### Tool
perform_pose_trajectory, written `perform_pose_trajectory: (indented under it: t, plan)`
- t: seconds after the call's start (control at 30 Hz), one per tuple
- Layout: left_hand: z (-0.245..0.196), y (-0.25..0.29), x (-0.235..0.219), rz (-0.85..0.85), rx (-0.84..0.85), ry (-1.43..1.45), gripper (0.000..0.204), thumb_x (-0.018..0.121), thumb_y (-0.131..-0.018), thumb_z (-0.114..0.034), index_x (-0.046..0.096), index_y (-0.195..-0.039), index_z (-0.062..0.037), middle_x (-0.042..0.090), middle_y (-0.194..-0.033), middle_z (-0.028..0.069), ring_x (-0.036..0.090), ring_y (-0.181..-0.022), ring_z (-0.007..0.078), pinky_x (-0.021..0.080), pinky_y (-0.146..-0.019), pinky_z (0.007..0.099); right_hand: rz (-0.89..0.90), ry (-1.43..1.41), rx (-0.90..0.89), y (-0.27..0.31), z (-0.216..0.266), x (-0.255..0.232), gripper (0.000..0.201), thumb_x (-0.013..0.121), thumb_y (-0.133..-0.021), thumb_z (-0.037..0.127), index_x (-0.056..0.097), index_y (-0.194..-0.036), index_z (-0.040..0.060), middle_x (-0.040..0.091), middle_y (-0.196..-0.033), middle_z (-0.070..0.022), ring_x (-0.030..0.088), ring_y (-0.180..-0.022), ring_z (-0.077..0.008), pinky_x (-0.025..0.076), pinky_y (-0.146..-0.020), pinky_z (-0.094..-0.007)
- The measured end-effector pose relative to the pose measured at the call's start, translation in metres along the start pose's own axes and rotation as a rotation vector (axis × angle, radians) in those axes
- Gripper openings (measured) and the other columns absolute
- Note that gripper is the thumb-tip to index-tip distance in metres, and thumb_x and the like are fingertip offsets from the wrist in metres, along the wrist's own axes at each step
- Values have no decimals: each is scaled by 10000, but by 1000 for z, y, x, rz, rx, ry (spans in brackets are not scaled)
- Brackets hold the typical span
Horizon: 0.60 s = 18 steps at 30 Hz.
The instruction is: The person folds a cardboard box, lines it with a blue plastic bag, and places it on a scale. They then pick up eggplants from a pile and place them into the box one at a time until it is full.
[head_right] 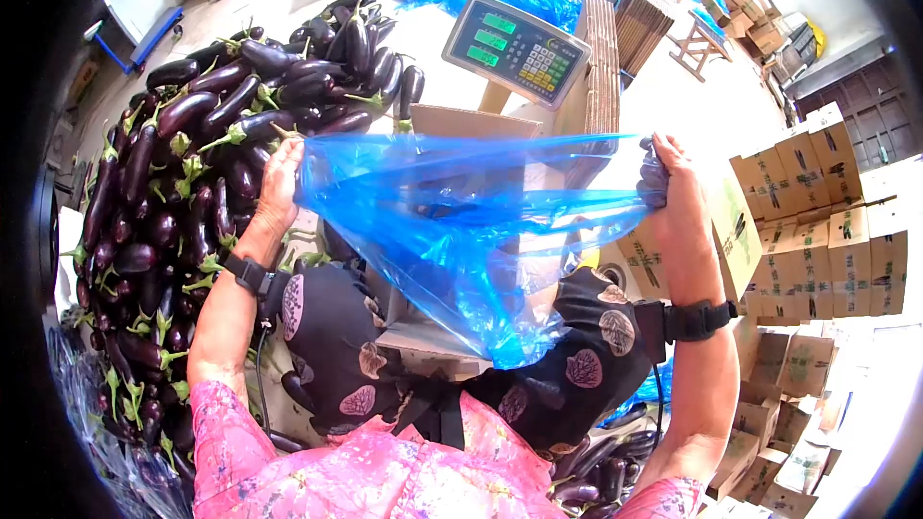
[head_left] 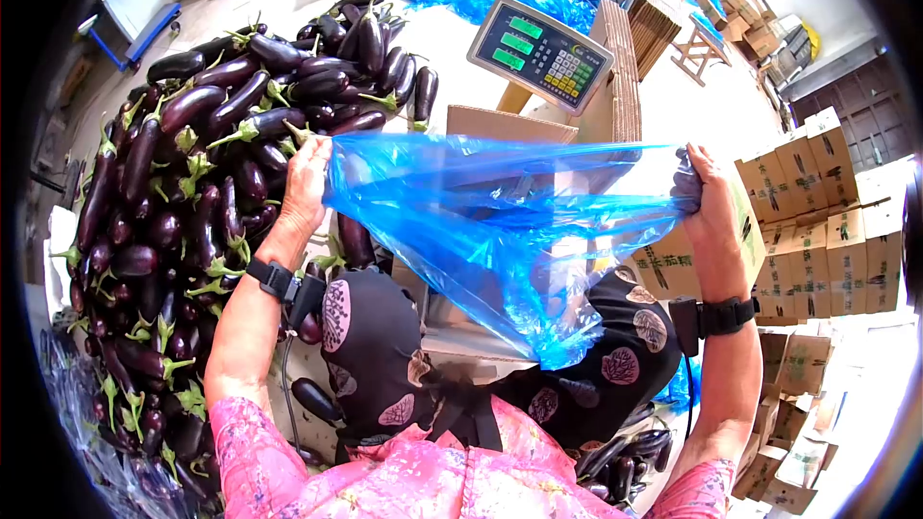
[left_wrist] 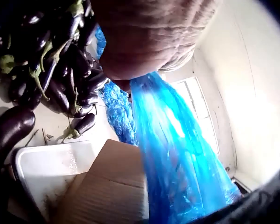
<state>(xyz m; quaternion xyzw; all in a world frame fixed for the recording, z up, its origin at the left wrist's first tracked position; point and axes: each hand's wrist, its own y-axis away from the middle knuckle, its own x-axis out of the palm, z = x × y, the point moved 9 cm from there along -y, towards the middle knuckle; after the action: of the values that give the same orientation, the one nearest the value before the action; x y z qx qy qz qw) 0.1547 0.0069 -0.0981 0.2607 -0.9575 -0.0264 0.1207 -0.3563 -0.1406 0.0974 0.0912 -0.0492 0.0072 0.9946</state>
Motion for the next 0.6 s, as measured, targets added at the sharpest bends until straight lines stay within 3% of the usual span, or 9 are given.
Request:
perform_pose_trajectory:
  t: [0.1, 0.2, 0.33, 0.37, 0.47, 0.5, 0.53, 0.6]
  plan:
    - [9, -20, -12, -87, 23, 71, 170, 531, -1039, -231, 618, -970, -103, 567, -882, -52, 522, -823, 64, 455, -781, 249, 79, 254, -57, -15, 1, 14, 179, 612, -1009, 207, 678, -922, 65, 463, -646, 90, 391, -564, -16, 299, -500, -187]
    - [9, -42, -15, -129, 98, 93, 183, 530, -1042, -245, 618, -981, -97, 588, -907, -41, 540, -851, 76, 463, -815, 258, 3, 396, -308, -23, 22, 38, 198, 639, -998, 223, 714, -959, 44, 464, -647, 106, 330, -564, -2, 252, -500, -186]
    - [24, -72, -18, -174, 162, 7, 204, 526, -1047, -252, 621, -1003, -77, 576, -896, -37, 506, -845, 77, 446, -804, 257, -12, 718, -644, -62, 23, 64, 235, 654, -990, 234, 736, -977, 14, 560, -660, 59, 444, -618, -22, 384, -551, -220]
    - [33, -83, -21, -186, 178, -46, 204, 523, -1043, -243, 618, -1001, -68, 563, -883, -33, 482, -833, 81, 435, -789, 266, -44, 781, -670, -68, 18, 72, 214, 668, -977, 231, 729, -961, 26, 570, -639, 10, 479, -650, -30, 430, -586, -237]
    - [48, -102, -25, -261, 238, -304, 208, 513, -1039, -226, 616, -982, -55, 551, -867, -16, 472, -824, 99, 433, -782, 286, -40, 1013, -750, -91, -2, 96, 193, 641, -969, 251, 689, -918, 72, 632, -688, -142, 622, -593, -211, 489, -602, -336]
    - [54, -102, -25, -267, 206, -310, 214, 495, -1031, -208, 618, -977, -41, 555, -839, 13, 481, -804, 122, 441, -769, 308, -46, 1186, -847, -95, -10, 107, 207, 612, -975, 266, 654, -906, 76, 670, -783, -169, 669, -677, -333, 508, -619, -408]
    - [63, -102, -29, -281, 192, -354, 219, 491, -1030, -207, 617, -973, -37, 556, -830, 18, 485, -795, 127, 444, -762, 314, 0, 1277, -955, -97, -18, 117, 172, 607, -966, 255, 634, -907, 95, 681, -813, -148, 694, -719, -334, 522, -619, -436]
    - [88, -103, -40, -306, 163, -444, 229, 482, -1027, -205, 614, -965, -28, 559, -811, 29, 493, -776, 138, 450, -749, 326, 84, 1477, -993, -108, -44, 132, 126, 600, -971, 225, 635, -918, 116, 681, -804, -117, 688, -731, -332, 528, -619, -434]
